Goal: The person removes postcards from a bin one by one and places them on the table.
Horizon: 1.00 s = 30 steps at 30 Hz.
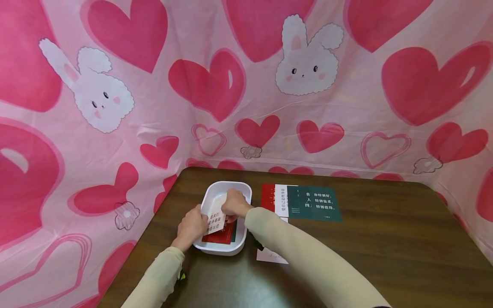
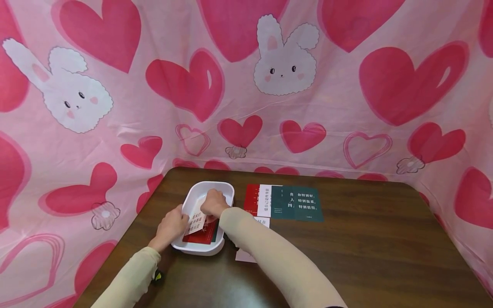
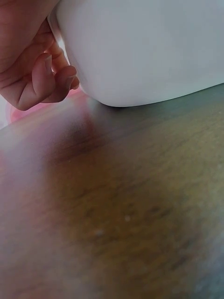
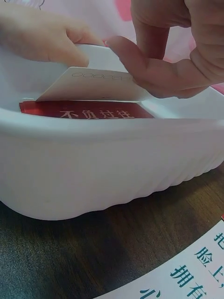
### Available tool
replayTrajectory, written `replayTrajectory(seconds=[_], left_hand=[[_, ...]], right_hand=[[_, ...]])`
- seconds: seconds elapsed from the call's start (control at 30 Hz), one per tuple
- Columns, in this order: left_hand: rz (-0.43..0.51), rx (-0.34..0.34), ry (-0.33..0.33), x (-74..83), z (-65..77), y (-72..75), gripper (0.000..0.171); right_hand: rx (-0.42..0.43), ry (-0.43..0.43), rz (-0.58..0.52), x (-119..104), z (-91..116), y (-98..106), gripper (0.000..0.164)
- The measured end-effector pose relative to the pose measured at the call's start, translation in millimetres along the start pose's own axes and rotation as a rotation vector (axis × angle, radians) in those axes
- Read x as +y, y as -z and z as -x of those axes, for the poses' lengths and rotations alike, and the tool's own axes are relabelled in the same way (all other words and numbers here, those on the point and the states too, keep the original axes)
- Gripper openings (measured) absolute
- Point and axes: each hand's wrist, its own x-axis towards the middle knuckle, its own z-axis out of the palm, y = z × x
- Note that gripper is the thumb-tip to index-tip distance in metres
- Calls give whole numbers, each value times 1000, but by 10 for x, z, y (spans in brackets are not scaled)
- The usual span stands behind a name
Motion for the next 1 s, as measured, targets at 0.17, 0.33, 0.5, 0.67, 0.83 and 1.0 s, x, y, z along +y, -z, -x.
replayTrajectory(seconds=[0.17,0.33,0.5,0.67,0.83,1.0], left_hand=[[3,3,-8,4,1,0,37],[-4,12,-27,-9,1,-3,34],[2,7,-22,-11,2,-6,33],[-2,12,-17,-16,-4,-15,33],[19,-3,-2,-14,-9,-21,39],[24,-7,0,-18,-9,-22,40]], right_hand=[[37,33,29,17,5,25,15],[52,69,28,23,16,66,16],[56,119,22,91,-24,71,16],[57,147,20,45,146,162,9],[53,169,30,62,192,206,16],[76,192,65,88,204,226,21]])
